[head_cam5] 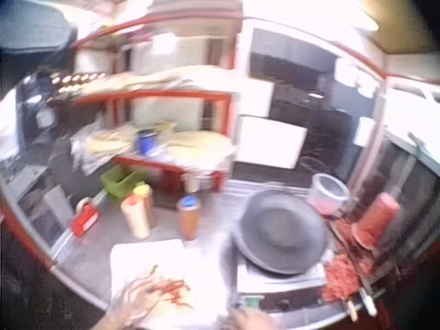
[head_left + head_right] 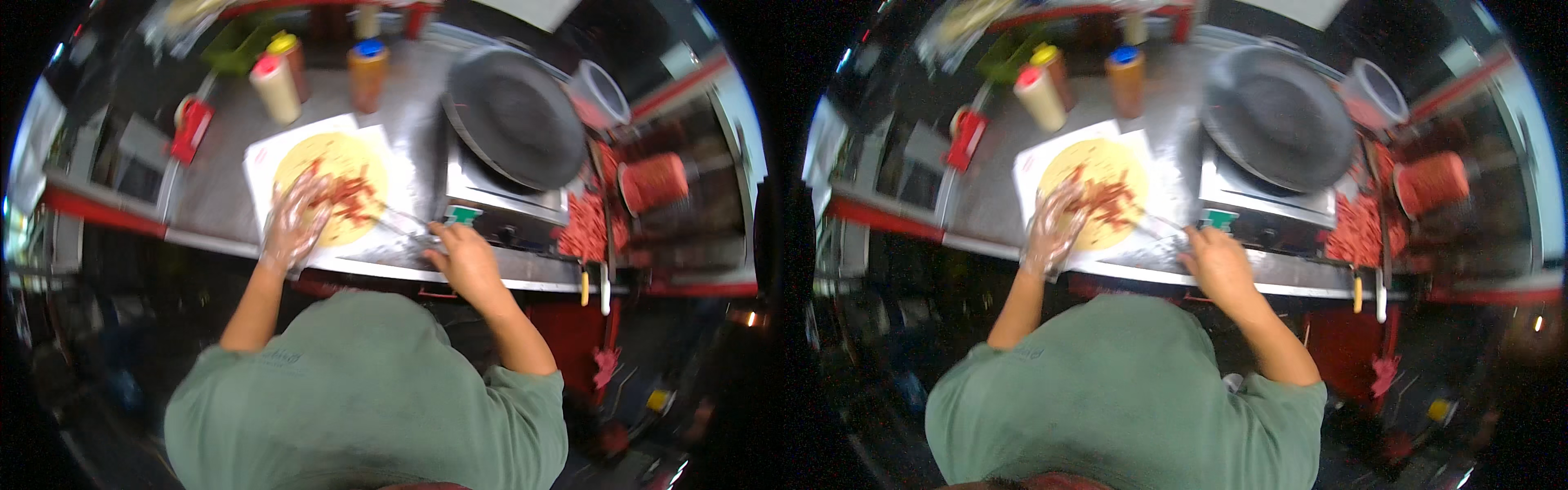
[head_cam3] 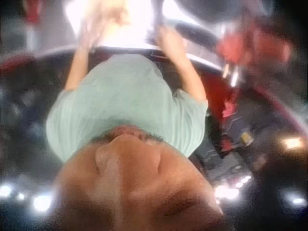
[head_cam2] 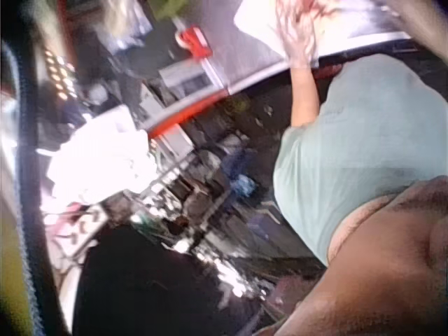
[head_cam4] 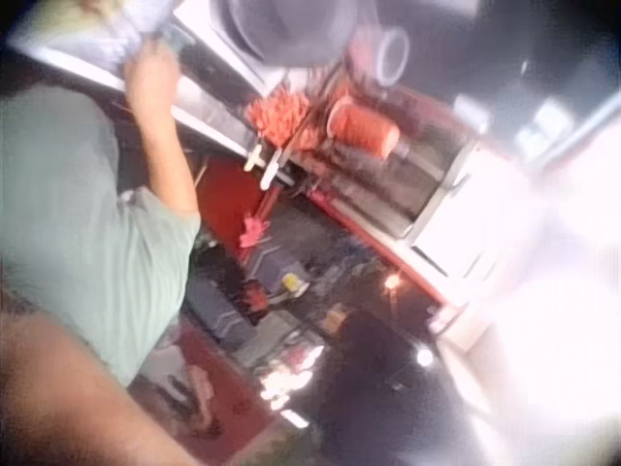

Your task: The person assembles a shawarma wrap by placing cooked meat onto a flatbread, adding sauces, and folding it into paper. They then hand the wrapped food to a customer, receive payment, and return change. Finally, they retrieve a head of lettuce, tear off leaves, and chop them on a cutting board.

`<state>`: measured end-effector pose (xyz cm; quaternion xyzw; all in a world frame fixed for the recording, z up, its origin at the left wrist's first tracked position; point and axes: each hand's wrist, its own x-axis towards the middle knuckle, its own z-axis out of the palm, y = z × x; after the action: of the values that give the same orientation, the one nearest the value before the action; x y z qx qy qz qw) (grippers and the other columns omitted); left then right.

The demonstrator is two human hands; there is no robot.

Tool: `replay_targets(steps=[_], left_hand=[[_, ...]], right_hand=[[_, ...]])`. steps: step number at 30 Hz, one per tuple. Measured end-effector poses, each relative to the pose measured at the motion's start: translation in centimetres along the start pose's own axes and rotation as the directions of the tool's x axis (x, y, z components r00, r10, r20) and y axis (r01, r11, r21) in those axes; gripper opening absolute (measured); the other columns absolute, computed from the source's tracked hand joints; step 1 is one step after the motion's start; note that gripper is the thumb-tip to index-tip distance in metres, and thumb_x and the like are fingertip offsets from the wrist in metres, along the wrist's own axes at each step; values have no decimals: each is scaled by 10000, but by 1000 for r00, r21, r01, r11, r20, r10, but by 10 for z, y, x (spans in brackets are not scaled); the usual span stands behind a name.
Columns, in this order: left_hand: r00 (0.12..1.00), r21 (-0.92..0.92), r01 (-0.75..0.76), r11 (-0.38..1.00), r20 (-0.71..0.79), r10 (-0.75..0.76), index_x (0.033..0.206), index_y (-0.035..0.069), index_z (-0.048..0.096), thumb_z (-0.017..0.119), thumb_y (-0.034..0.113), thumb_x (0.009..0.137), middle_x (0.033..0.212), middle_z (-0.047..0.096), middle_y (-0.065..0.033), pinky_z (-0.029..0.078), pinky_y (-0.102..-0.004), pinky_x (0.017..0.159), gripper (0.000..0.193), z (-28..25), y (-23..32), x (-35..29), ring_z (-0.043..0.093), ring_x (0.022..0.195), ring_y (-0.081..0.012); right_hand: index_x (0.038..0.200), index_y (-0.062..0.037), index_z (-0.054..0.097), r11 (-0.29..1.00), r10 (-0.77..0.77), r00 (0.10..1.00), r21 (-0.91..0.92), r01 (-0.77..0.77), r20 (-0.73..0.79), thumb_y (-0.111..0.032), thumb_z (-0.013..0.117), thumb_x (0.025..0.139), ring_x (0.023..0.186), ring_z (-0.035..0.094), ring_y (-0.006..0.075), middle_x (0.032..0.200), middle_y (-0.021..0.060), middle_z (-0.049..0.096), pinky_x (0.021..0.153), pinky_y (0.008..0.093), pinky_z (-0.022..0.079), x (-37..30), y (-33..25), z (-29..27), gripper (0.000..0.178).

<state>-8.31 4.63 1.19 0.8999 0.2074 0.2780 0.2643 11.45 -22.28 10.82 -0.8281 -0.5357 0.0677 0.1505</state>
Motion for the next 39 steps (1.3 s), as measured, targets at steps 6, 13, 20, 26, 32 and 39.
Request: replay_targets(steps=[6, 13, 20, 26, 32, 39], left_hand=[[970, 52, -98, 994, 228, 84, 1133, 115, 730, 712, 292, 969, 1174, 740, -78, 174, -624, 1240, 243, 40, 43, 4, 616, 1298, -362], [990, -16, 82, 996, 119, -80, 1175, 93, 727, 754, 235, 955, 1207, 741, -101, 207, -534, 1253, 264, 40, 70, 22, 660, 1242, -298], [988, 37, 154, 987, 4, -155, 1331, 52, 654, 733, 237, 973, 1142, 745, -128, 211, -494, 1258, 411, 45, 105, 44, 686, 1098, -287], [995, 47, 92, 995, 41, -94, 1345, 18, 636, 724, 194, 988, 1097, 735, -113, 273, -439, 1215, 408, 59, 117, 34, 680, 1064, -219], [963, -228, 268, 936, 40, -266, 1321, -13, 629, 719, 155, 1002, 1206, 663, -130, 523, -351, 974, 372, 67, 110, 25, 667, 1042, -227], [988, -123, 150, 981, -11, -152, 1326, -36, 633, 737, 143, 984, 1255, 681, -165, 517, -353, 1014, 399, 57, 95, 30, 669, 1139, -245]], right_hand=[[1410, -68, 629, 960, 181, 756, 279, 2, -629, -201, 686, 991, 934, 696, 383, 1054, 190, 727, 822, 466, 548, -36, 134, -73, 443], [1326, 80, 607, 703, 705, 694, 11, -711, -147, -127, 562, 969, 1021, 721, 431, 1120, 279, 720, 883, 547, 578, -28, 324, -121, 415], [1278, 85, 587, 764, 588, 577, 154, -627, -567, -75, 547, 953, 1014, 714, 467, 1166, 351, 655, 864, 500, 608, -2, 361, -89, 364], [1261, 88, 618, 927, 372, 856, 91, -364, -360, -57, 529, 981, 1038, 707, 460, 1153, 321, 686, 880, 543, 570, -27, 351, -104, 328], [1080, 45, 725, 843, 537, 802, 179, -507, -262, -169, 593, 973, 999, 721, 449, 992, 298, 730, 878, 553, 566, -51, 328, -98, 273], [883, 63, 721, 675, 672, 736, 342, -654, 81, -260, 585, 1032, 617, 702, 292, 768, 203, 719, 550, 445, 533, -42, 374, -145, 381]])
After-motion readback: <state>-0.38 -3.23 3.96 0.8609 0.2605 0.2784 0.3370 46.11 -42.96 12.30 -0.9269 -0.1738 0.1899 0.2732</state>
